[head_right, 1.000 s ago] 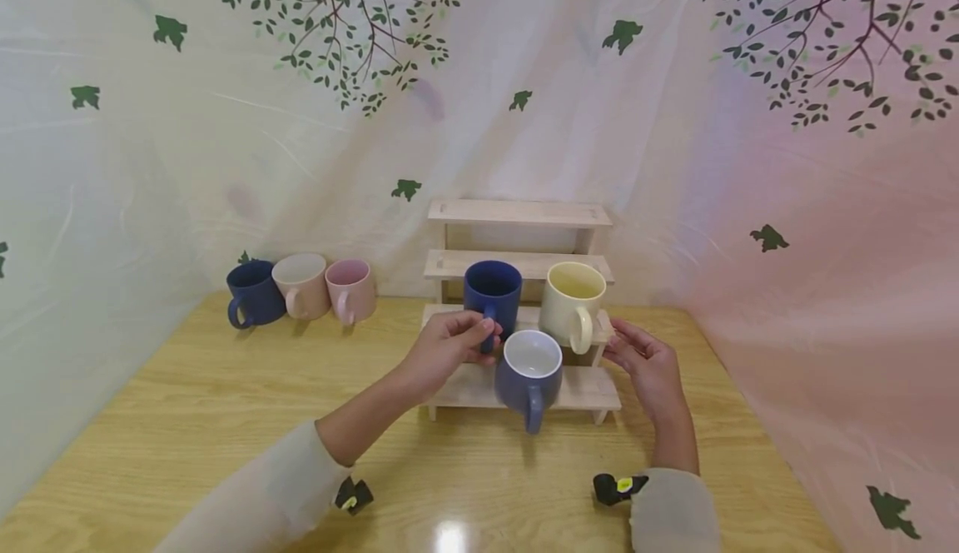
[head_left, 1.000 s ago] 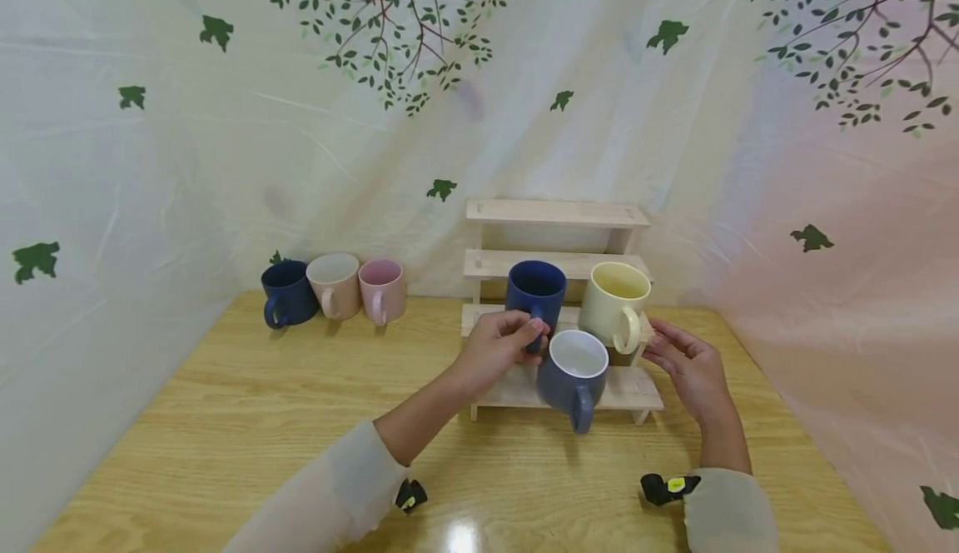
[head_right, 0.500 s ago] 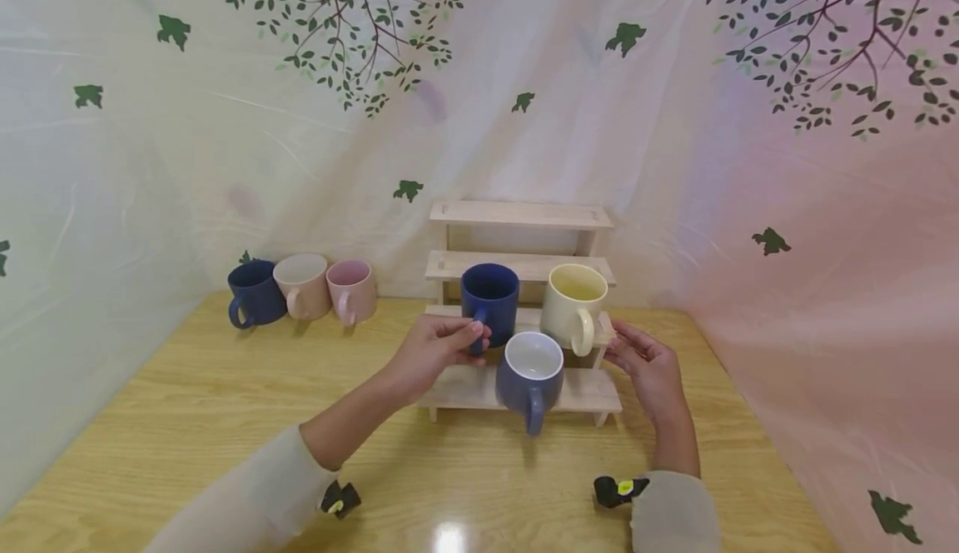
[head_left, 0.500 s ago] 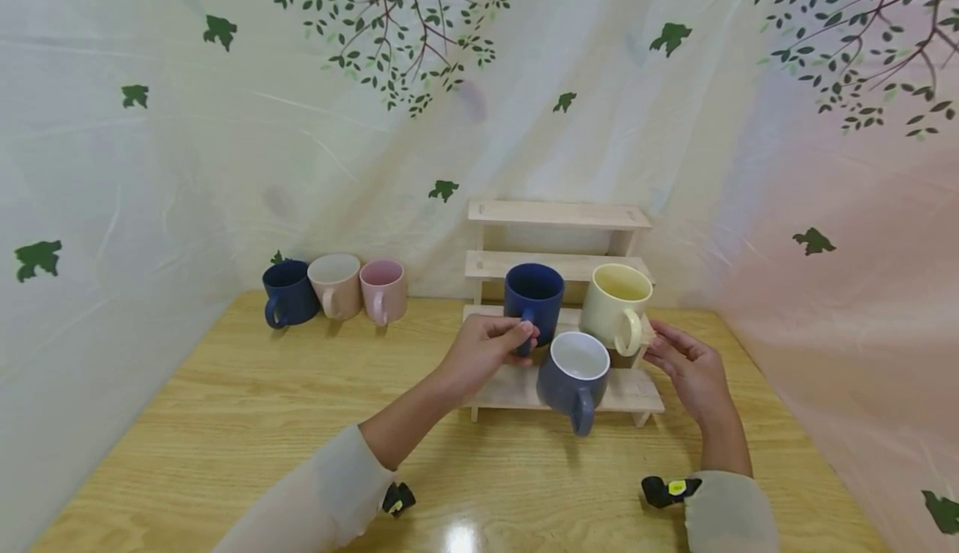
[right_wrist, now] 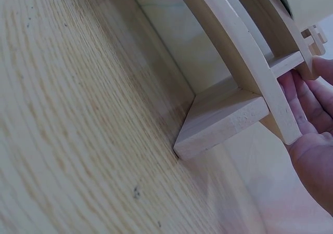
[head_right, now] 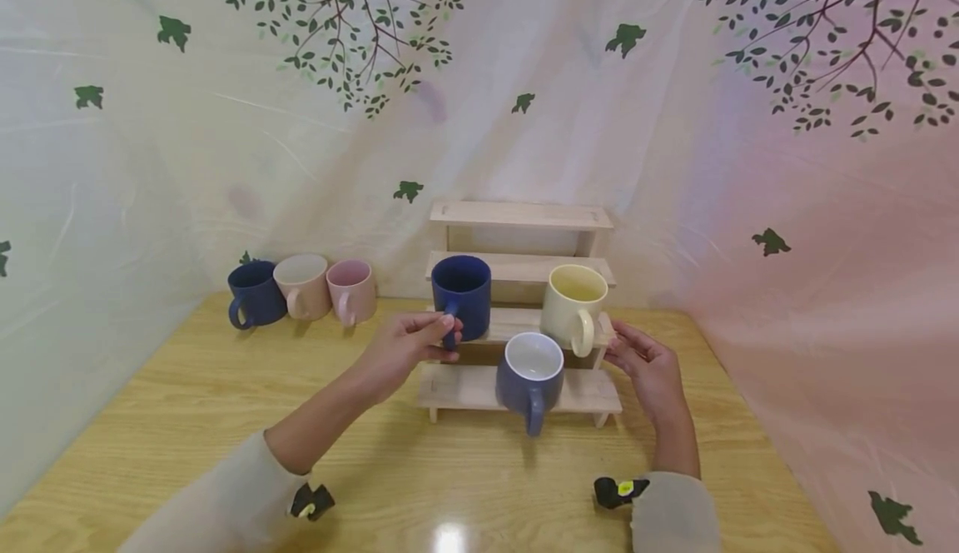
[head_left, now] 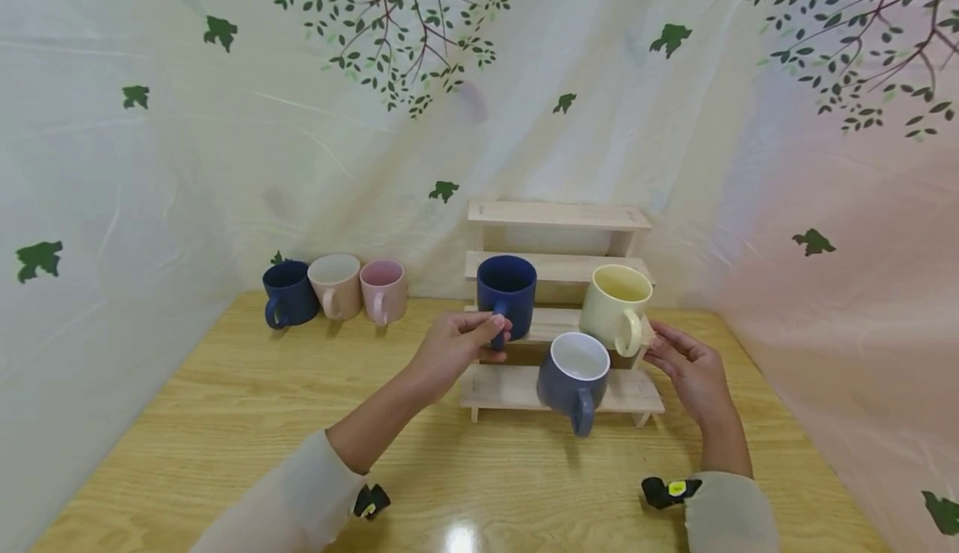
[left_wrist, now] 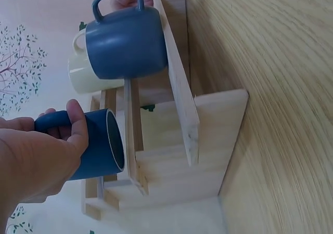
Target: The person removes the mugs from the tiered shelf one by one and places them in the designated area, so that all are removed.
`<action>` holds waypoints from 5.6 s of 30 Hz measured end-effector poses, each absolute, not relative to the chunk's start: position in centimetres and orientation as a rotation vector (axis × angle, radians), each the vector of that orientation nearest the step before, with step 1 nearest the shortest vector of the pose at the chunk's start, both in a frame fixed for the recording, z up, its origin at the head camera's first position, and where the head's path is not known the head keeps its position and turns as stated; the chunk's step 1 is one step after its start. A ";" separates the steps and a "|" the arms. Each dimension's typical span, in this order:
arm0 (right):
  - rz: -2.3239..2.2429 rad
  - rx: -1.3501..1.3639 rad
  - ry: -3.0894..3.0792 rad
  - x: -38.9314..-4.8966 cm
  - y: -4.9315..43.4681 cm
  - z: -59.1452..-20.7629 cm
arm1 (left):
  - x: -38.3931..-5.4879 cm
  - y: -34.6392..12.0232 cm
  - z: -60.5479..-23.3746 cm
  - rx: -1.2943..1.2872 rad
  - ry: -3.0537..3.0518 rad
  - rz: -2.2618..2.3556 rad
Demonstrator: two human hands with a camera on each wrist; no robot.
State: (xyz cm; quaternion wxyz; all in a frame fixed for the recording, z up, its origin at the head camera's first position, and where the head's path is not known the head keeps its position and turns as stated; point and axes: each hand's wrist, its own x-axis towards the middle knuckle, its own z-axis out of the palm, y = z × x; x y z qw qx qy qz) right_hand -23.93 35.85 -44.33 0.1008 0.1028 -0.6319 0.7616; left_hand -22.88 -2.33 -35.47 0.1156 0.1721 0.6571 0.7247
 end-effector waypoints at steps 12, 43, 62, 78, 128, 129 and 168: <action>2.264 0.300 -1.831 -23.6 36.0 -44.4 | -22.8 -6.3 -35.3 0.567 1.918 2.162; 2.237 0.260 -1.861 -23.8 35.8 -44.4 | -22.1 -18.5 -35.6 0.582 2.149 2.190; 2.217 0.236 -1.873 -24.0 35.7 -44.5 | -22.0 -25.9 -38.1 0.451 2.113 2.261; 2.226 0.235 -1.881 -23.7 35.6 -44.3 | -23.2 -31.1 -40.2 0.538 1.965 2.272; 2.256 0.289 -1.828 -24.0 35.8 -44.4 | -23.6 -39.1 -44.5 0.575 1.759 2.189; 2.255 0.289 -1.830 -24.0 35.8 -44.4 | -23.6 -39.1 -44.5 0.558 1.765 2.191; 2.221 0.247 -1.888 -23.7 35.6 -44.2 | -23.2 -39.5 -41.7 -0.112 1.936 2.514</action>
